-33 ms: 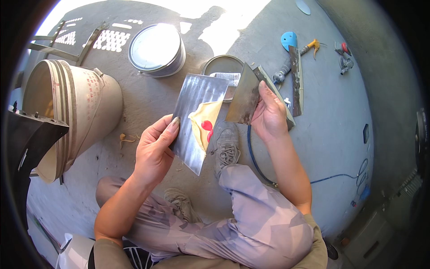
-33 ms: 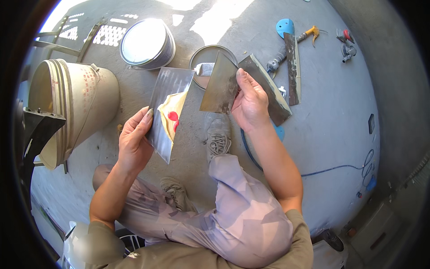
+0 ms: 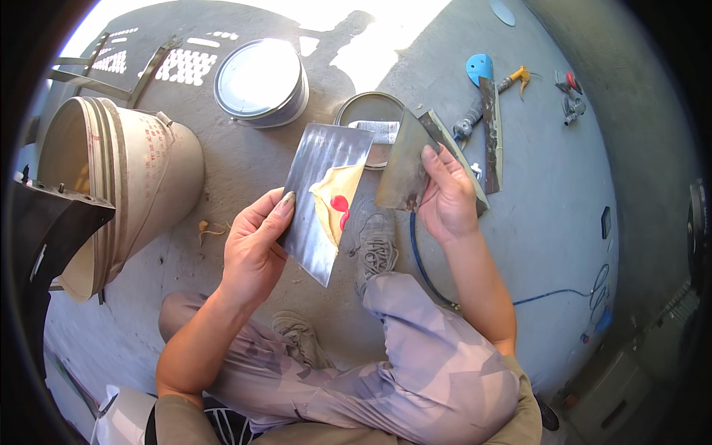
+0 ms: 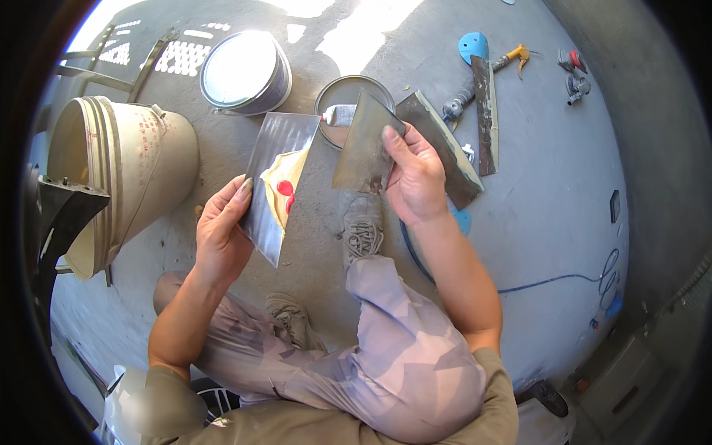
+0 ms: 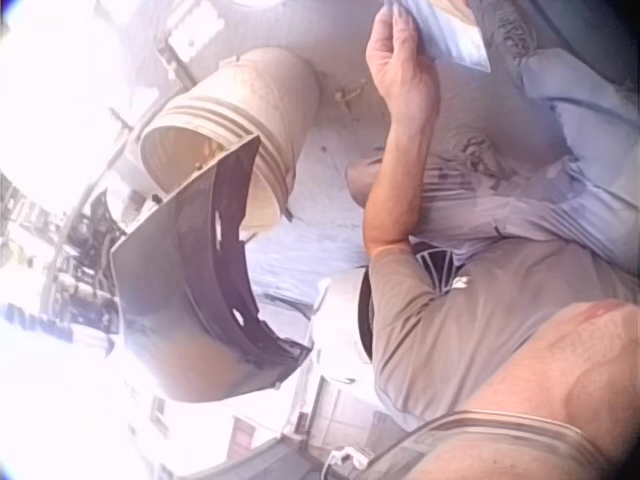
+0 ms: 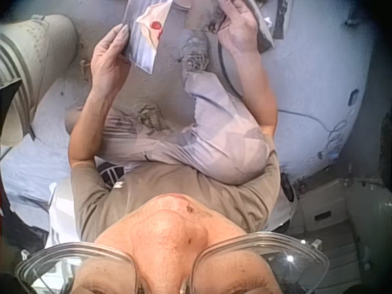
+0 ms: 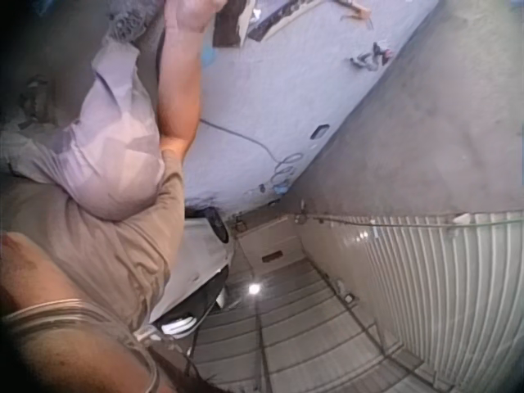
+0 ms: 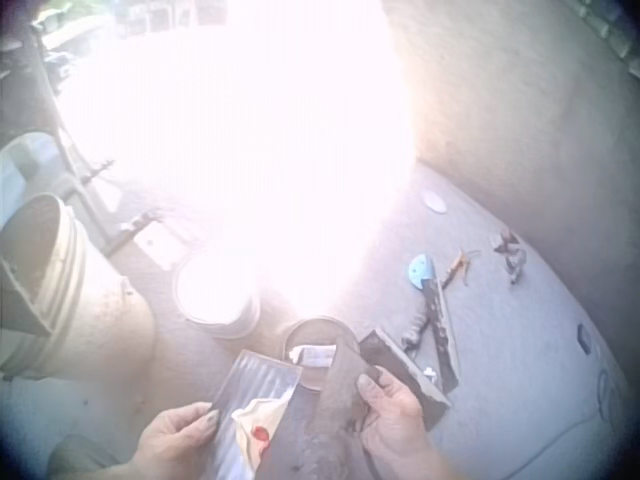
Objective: The person prepares and applies body filler to a detached car bumper. They mix filler and hardener on a metal plate, spread it with a putty knife, and apply it to the bumper surface, smoothing it out.
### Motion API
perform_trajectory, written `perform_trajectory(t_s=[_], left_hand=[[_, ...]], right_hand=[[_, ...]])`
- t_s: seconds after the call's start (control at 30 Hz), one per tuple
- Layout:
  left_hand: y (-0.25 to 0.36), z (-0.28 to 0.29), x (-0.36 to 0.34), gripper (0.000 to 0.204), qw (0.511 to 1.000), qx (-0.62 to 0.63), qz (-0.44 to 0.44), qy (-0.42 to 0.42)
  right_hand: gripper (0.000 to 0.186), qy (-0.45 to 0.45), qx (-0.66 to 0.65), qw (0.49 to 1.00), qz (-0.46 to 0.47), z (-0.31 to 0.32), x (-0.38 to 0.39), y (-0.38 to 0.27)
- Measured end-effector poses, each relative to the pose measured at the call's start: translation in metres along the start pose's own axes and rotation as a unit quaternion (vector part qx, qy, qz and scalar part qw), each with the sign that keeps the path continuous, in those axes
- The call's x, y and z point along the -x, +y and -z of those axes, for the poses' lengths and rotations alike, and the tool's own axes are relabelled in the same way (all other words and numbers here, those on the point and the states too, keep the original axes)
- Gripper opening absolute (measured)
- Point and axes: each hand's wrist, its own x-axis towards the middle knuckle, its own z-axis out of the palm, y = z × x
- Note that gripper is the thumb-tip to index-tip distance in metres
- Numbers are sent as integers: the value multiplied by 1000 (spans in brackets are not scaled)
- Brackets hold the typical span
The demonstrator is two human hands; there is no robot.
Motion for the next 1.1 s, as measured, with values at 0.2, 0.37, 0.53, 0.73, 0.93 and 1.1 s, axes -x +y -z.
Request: perform_trajectory(t_s=[0.2, 0.37, 0.53, 0.73, 0.93, 1.1], left_hand=[[3, 3, 2, 31, 1000, -25, -6, 12], [9, 6, 0, 32, 998, -15, -36, 40], [5, -1, 5, 32, 1000, -20, -15, 6], [0, -7, 5, 34, 1000, -23, 1, 13], [-4, -8, 4, 33, 1000, -17, 14, 4], [-8, -17, 9, 32, 995, 77, 57, -8]], right_hand=[[30, -172, 472, 764, 406, -24, 43, 4], [44, -282, 465, 723, 427, -27, 47, 6], [26, -107, 330, 895, 281, -24, 48, 2], [34, -42, 168, 979, 105, -36, 35, 0], [30, -56, 238, 951, 189, -35, 35, -5], [33, -172, 536, 646, 516, -23, 41, 4]])
